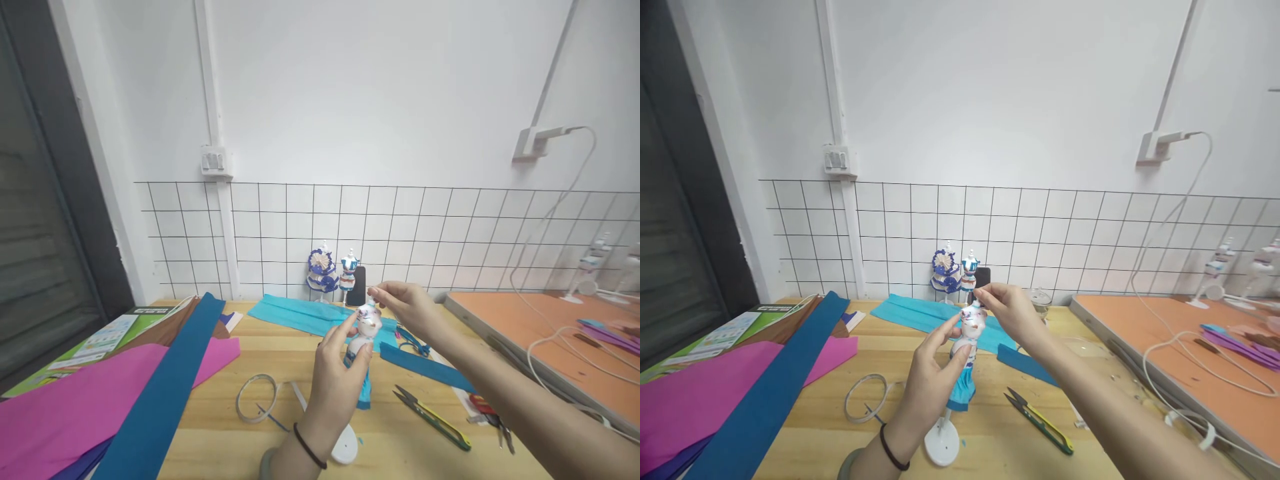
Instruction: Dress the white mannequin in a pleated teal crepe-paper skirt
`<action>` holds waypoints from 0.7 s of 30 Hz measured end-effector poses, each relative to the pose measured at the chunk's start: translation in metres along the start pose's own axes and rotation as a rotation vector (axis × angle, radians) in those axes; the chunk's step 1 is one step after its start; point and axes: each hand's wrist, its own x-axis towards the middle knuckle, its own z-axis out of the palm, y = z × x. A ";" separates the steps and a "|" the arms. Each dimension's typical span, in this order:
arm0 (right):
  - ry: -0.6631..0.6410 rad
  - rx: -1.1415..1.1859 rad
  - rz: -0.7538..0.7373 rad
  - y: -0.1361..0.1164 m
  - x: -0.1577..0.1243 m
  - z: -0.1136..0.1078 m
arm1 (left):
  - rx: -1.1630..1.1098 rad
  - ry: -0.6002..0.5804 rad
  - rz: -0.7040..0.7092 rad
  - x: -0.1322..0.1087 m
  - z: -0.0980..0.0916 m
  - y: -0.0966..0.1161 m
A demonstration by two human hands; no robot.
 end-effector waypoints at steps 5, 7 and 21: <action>0.059 0.009 0.012 -0.002 -0.001 0.005 | -0.091 -0.023 0.012 0.000 0.001 0.001; 0.067 0.012 0.014 -0.003 -0.002 0.005 | -0.162 0.002 -0.032 0.001 0.002 -0.001; 0.072 -0.009 0.011 -0.015 -0.006 0.011 | 0.220 0.031 0.177 -0.001 -0.001 -0.003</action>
